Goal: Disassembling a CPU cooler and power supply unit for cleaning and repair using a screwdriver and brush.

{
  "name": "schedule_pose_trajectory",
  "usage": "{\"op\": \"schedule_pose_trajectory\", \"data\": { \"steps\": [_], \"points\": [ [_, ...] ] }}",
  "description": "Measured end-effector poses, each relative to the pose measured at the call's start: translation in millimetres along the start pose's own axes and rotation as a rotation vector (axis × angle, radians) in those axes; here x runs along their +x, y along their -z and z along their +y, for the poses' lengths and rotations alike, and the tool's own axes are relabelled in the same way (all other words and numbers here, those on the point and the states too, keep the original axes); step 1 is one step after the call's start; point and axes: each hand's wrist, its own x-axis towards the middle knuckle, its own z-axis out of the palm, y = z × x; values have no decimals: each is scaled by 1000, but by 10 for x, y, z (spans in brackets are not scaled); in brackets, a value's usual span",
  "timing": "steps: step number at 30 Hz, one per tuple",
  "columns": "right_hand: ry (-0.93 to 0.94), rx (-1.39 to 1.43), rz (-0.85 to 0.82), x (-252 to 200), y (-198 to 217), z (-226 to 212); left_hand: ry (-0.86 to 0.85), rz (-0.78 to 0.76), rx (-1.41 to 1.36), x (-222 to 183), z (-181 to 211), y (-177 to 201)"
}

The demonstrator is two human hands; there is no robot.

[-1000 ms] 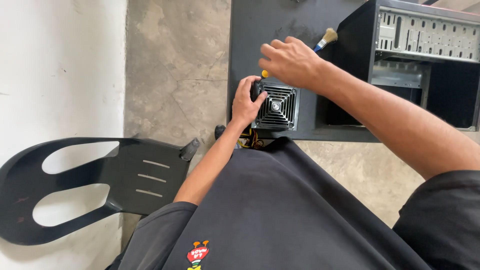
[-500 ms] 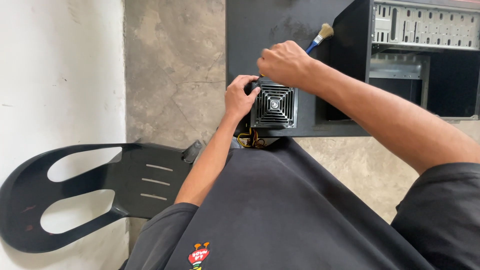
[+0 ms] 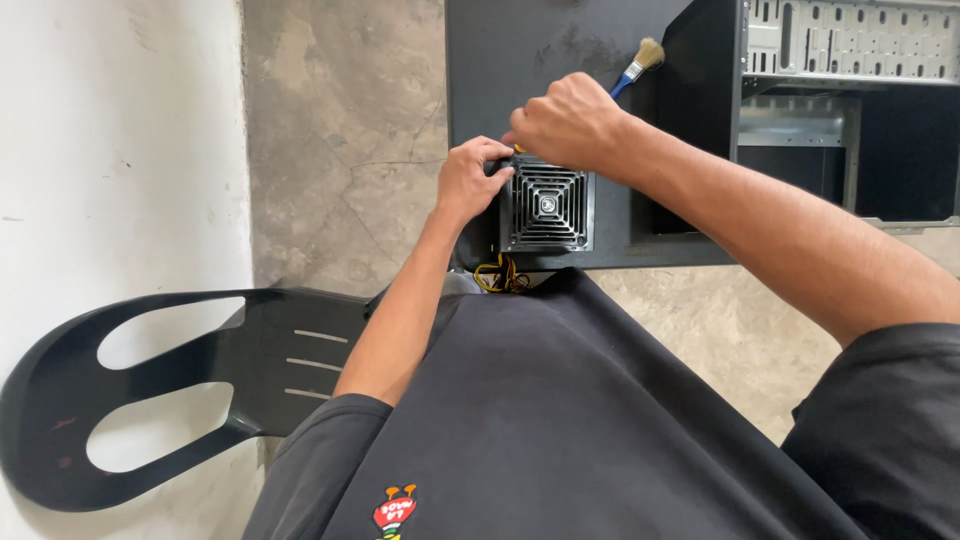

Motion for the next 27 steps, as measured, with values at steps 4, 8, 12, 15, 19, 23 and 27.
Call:
{"op": "schedule_pose_trajectory", "data": {
  "steps": [4,8,12,15,19,23,27],
  "points": [
    [178,-8,215,-65,44,46,-33,15,-5,64,-9,-7],
    [-42,108,-12,-37,69,56,-47,-30,137,123,67,30],
    [67,56,193,-114,69,60,-54,-17,287,123,75,7],
    [-75,87,-124,3,195,43,-78,36,279,123,32,-62],
    [126,118,114,-38,114,75,-73,50,291,76,26,-81],
    [12,88,-6,12,91,83,-50,-10,283,98,110,-4],
    [-33,70,-68,64,163,20,-5,-121,307,92,111,59]
  ]
}}
